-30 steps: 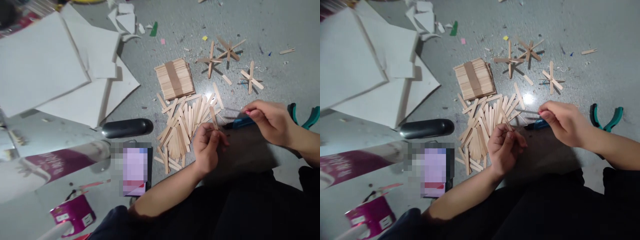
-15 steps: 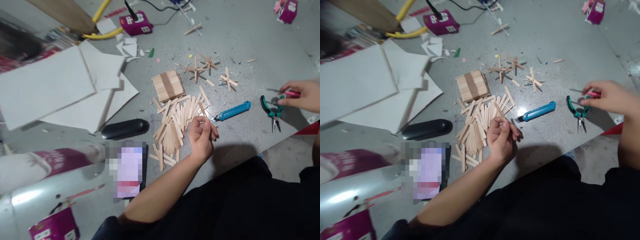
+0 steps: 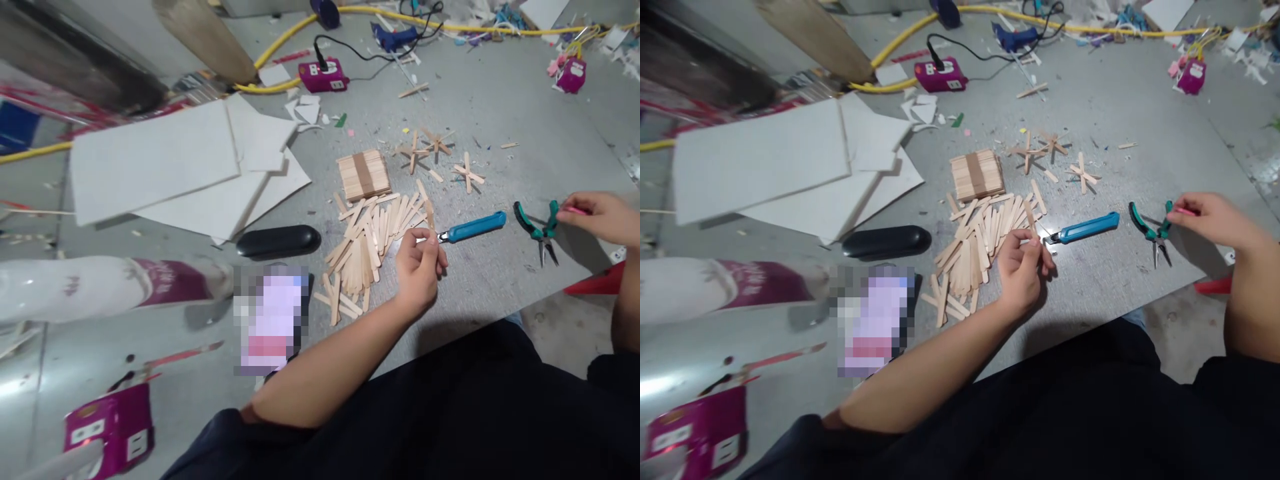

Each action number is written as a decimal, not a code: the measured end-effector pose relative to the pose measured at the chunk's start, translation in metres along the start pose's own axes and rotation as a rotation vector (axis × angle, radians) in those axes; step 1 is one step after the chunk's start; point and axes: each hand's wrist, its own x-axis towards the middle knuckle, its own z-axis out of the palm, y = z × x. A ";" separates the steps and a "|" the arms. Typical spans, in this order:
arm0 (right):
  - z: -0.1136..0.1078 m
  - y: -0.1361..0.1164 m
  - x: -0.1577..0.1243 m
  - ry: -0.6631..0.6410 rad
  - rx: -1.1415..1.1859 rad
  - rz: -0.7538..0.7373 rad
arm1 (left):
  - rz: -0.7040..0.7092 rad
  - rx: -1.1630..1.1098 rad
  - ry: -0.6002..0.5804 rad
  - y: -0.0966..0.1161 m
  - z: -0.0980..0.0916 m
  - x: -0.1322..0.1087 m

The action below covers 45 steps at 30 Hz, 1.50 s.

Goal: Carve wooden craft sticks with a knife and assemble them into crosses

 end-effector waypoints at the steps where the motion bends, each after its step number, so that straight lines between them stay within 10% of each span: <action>1: -0.001 -0.006 0.003 -0.027 -0.031 -0.027 | -0.002 0.008 -0.001 0.000 0.000 0.000; 9: 0.063 -0.073 0.036 -0.129 -0.079 -0.579 | -0.039 0.040 0.005 0.004 0.003 0.001; 21: 0.033 0.053 0.018 -0.090 -0.695 -0.689 | -0.031 0.037 -0.005 0.002 0.002 0.004; 34: 0.029 0.040 0.024 -0.027 -0.450 -0.694 | 0.017 0.008 -0.021 0.002 0.002 0.001; 39: 0.041 0.006 0.022 0.133 -0.110 -0.712 | 0.125 0.065 -0.119 0.000 0.003 -0.012; 45: 0.099 -0.108 0.047 0.384 -0.186 -0.766 | 0.173 -0.040 -0.161 -0.002 0.005 -0.017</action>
